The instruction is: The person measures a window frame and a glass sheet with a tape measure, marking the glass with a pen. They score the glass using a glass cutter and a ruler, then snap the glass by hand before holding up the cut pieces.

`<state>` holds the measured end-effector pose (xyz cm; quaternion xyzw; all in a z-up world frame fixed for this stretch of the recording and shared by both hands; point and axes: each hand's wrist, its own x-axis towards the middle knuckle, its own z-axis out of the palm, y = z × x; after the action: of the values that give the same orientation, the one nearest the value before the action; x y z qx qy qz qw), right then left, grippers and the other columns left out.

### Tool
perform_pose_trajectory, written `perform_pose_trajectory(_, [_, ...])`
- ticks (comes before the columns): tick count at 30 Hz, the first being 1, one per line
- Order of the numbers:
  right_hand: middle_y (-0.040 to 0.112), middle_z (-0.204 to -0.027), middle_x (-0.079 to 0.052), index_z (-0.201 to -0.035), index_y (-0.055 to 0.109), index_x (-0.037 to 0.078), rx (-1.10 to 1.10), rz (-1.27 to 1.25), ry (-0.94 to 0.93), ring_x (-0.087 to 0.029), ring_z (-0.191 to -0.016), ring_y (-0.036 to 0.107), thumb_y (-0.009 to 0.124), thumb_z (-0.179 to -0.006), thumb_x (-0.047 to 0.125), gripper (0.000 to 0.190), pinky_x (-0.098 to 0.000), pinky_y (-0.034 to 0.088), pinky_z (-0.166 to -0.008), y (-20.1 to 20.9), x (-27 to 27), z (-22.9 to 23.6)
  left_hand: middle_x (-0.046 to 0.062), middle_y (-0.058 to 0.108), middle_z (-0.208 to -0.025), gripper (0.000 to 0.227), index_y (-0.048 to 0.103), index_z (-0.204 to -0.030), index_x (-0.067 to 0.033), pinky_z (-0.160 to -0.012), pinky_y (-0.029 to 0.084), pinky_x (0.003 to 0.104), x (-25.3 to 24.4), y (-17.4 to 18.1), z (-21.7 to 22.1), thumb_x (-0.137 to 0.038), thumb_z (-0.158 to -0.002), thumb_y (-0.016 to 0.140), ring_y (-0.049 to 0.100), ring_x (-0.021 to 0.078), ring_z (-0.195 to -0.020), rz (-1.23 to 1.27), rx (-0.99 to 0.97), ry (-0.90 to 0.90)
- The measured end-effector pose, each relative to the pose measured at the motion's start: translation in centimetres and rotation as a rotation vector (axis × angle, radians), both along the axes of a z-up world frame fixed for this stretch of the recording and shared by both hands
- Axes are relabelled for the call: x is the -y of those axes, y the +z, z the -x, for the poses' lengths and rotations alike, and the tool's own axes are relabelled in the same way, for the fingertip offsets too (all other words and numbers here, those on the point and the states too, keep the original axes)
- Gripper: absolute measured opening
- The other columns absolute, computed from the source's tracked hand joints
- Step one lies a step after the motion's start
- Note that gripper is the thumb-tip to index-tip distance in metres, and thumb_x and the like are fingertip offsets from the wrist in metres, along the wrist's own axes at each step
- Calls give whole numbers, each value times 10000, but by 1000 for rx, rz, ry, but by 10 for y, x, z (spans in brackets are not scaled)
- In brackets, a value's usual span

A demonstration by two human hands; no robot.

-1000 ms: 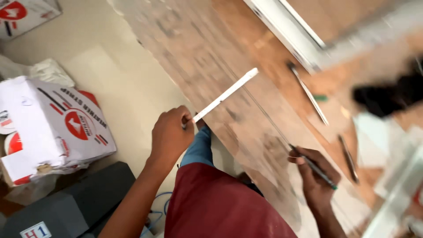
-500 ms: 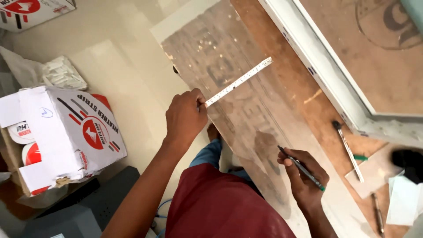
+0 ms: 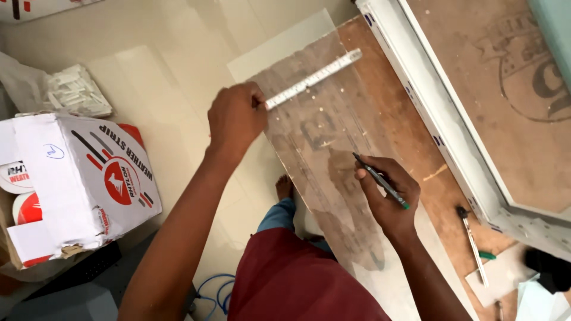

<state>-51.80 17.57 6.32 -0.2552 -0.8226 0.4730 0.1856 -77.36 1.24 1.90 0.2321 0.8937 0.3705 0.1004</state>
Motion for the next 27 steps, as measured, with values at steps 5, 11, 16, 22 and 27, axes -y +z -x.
perform_pose_trajectory(5, [759, -1067, -88, -1153, 725, 1, 54, 15, -1, -136, -990, 727, 744, -952, 43, 207, -262, 577, -878, -8, 1, 0, 76, 731, -768, 13, 732, -814, -98, -656, 536, 441, 1, 15, -5, -103, -809, 743, 698, 303, -752, 9, 152, 24])
perform_pose_trajectory(11, [763, -1034, -85, -1134, 723, 1, 141, -14, -40, -134, -960, 730, 752, -936, 60, 209, -267, 577, -850, -15, 2, -42, 82, 711, -820, 39, 712, -808, -121, -665, 525, 470, 6, 14, -57, -85, -810, 699, 652, 340, -791, -21, 8, -98])
perform_pose_trajectory(16, [763, -960, -87, -1075, 713, -13, 251, -32, -112, -140, -893, 746, 719, -951, 83, 156, -268, 587, -812, -12, -2, -116, 92, 665, -828, 18, 650, -840, -105, -703, 527, 468, 8, 24, -141, -89, -833, 654, 663, 325, -822, -44, 224, -213])
perform_pose_trajectory(22, [757, -898, -121, -1001, 705, -32, 263, 97, -152, -179, -836, 757, 711, -935, 94, 142, -282, 590, -760, -29, 21, -214, 126, 692, -904, 88, 693, -916, -74, -711, 535, 485, 13, 23, -232, -84, -835, 660, 667, 363, -848, -82, 355, -304])
perform_pose_trajectory(27, [749, -913, -134, -1017, 692, -37, 266, 146, -163, -186, -846, 765, 698, -936, 87, 148, -289, 594, -761, -32, 30, -270, 171, 668, -958, 213, 680, -1036, -25, -716, 545, 508, 18, 8, -307, -68, -829, 652, 667, 389, -885, 11, 417, -428])
